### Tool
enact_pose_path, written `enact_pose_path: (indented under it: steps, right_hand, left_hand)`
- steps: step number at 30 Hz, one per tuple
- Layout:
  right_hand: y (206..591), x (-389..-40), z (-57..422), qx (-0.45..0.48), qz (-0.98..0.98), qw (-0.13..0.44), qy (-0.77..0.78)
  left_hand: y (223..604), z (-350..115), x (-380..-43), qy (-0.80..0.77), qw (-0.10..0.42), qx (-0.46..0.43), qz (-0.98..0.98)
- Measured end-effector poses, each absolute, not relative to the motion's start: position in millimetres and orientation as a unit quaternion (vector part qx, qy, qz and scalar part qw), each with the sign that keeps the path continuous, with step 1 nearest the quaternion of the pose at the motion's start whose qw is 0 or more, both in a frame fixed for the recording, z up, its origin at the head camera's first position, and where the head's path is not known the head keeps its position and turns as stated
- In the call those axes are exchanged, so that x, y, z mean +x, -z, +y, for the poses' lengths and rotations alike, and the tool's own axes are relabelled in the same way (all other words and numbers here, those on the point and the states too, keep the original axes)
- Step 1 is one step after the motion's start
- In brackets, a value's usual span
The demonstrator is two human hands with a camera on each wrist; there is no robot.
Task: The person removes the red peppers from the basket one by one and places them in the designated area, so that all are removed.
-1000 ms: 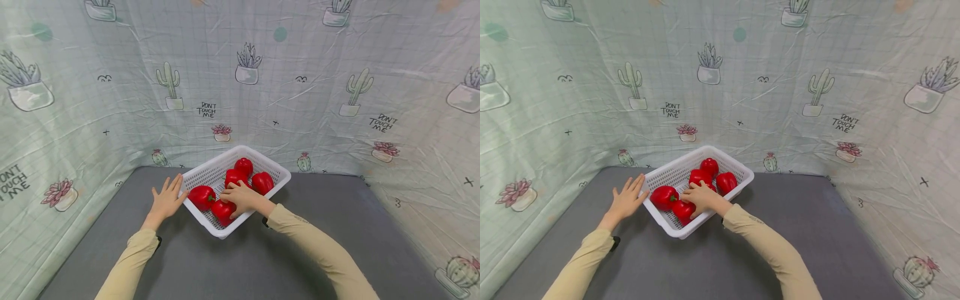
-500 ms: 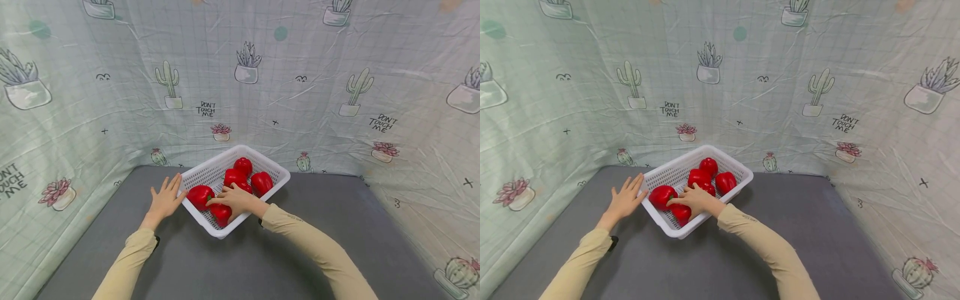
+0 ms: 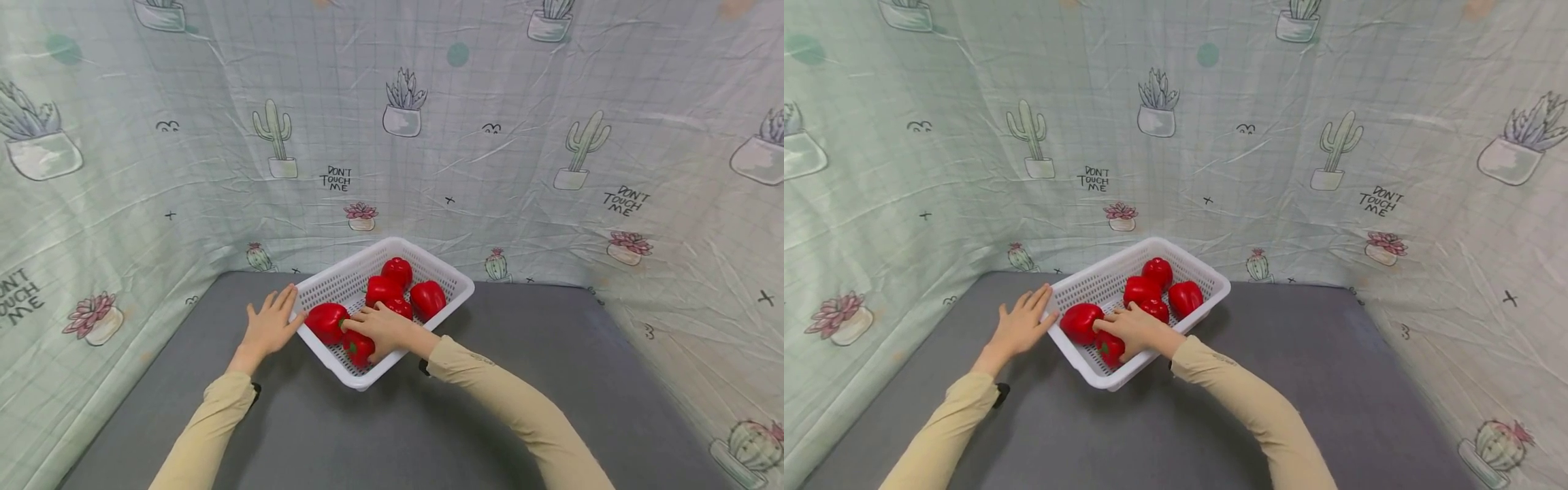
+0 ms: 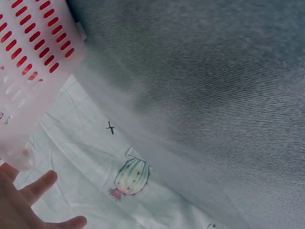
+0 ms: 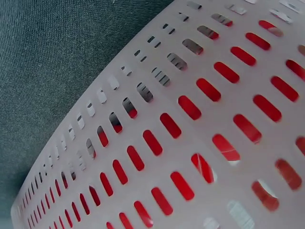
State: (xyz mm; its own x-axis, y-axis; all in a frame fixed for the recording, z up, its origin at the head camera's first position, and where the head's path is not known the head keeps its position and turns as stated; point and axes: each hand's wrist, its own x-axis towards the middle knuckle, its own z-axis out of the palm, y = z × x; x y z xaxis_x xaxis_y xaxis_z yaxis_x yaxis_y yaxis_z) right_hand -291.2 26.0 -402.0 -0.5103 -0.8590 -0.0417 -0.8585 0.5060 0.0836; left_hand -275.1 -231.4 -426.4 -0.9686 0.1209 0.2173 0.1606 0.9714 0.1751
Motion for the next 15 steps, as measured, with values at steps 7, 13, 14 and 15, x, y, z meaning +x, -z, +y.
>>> enact_pose_path:
  steps: [7, 13, 14, 15]
  right_hand:
    - [392, -287, 38, 0.466, -0.884, 0.029, -0.005]
    - [385, -279, 57, 0.449, -0.888, 0.076, -0.056]
    - [384, -277, 61, 0.444, -0.890, 0.085, -0.063]
    - [383, -275, 66, 0.437, -0.892, 0.092, -0.072]
  left_hand:
    - [423, -232, -285, 0.096, 0.100, -0.061, -0.988]
    - [425, -235, -289, 0.125, 0.088, -0.050, -0.987]
    - [426, -235, -289, 0.131, 0.088, -0.049, -0.986]
    - [428, -235, -288, 0.133, 0.087, -0.049, -0.986]
